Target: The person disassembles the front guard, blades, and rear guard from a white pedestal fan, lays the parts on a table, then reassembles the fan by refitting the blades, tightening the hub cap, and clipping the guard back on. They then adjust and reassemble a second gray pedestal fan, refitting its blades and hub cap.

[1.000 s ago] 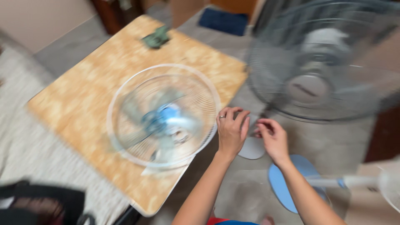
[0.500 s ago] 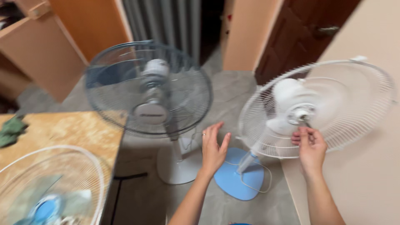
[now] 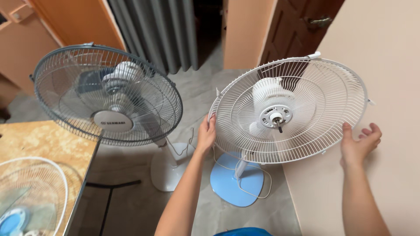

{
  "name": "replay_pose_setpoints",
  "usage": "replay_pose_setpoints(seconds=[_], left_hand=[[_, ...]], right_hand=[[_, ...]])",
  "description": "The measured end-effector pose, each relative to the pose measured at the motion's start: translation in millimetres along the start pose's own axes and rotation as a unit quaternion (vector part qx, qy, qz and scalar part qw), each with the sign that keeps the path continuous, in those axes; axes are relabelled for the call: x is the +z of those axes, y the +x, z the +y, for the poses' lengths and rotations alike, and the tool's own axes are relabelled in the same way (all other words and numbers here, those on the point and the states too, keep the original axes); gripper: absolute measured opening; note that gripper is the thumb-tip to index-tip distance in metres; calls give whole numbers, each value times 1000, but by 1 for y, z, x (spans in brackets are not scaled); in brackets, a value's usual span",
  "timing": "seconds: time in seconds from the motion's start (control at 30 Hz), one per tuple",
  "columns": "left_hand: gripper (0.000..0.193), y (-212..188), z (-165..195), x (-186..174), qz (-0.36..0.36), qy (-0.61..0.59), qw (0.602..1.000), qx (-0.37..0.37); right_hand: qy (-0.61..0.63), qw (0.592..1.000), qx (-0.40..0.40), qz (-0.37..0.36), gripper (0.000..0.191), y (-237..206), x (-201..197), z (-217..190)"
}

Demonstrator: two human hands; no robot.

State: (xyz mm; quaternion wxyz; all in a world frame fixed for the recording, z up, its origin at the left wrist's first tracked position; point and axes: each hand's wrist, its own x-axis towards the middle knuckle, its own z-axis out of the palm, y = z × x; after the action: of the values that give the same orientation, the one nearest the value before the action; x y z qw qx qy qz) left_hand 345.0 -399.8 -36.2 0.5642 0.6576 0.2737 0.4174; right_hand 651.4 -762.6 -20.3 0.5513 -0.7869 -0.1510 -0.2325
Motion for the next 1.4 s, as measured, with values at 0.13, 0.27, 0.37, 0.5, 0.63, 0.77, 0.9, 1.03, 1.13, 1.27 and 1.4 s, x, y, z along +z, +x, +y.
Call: replay_pose_setpoints(seconds=[0.13, 0.27, 0.37, 0.5, 0.63, 0.77, 0.9, 1.03, 1.13, 1.27, 1.4], left_hand=[[39, 7, -16, 8, -11, -103, 994, -22], [43, 6, -16, 7, -3, -118, 988, -101], [46, 2, -16, 6, 7, -134, 985, -109], [48, -14, -21, 8, 0, -138, 975, -174], [48, -38, -26, 8, 10, -202, 968, -146], [52, -54, -19, 1, 32, -208, 971, -110], [52, -60, -1, -19, 72, -189, 969, -140], [57, -59, 23, -43, 98, -172, 971, -136], [60, -56, 44, -58, 106, -141, 970, -165], [64, -53, 71, -71, 114, -123, 972, -164], [65, -56, 92, -77, 118, -117, 976, -142]], right_hand=[[175, 965, 110, -161, 65, 16, 11, 26], [238, 877, 311, -278, 39, 6, 20, 28], [195, 910, 270, -249, 31, -1, 15, 23], [260, 929, 185, -188, 24, -8, -6, 21], [282, 940, 119, -152, 19, -13, -29, 22], [246, 954, 84, -147, 17, -14, -43, 18], [214, 953, 58, -208, 16, -11, -52, -4], [197, 937, 115, -263, 24, -5, -53, -44], [185, 935, 122, -278, 24, 0, -48, -77], [184, 935, 111, -283, 23, 0, -41, -110], [187, 934, 101, -287, 23, -3, -38, -131]])
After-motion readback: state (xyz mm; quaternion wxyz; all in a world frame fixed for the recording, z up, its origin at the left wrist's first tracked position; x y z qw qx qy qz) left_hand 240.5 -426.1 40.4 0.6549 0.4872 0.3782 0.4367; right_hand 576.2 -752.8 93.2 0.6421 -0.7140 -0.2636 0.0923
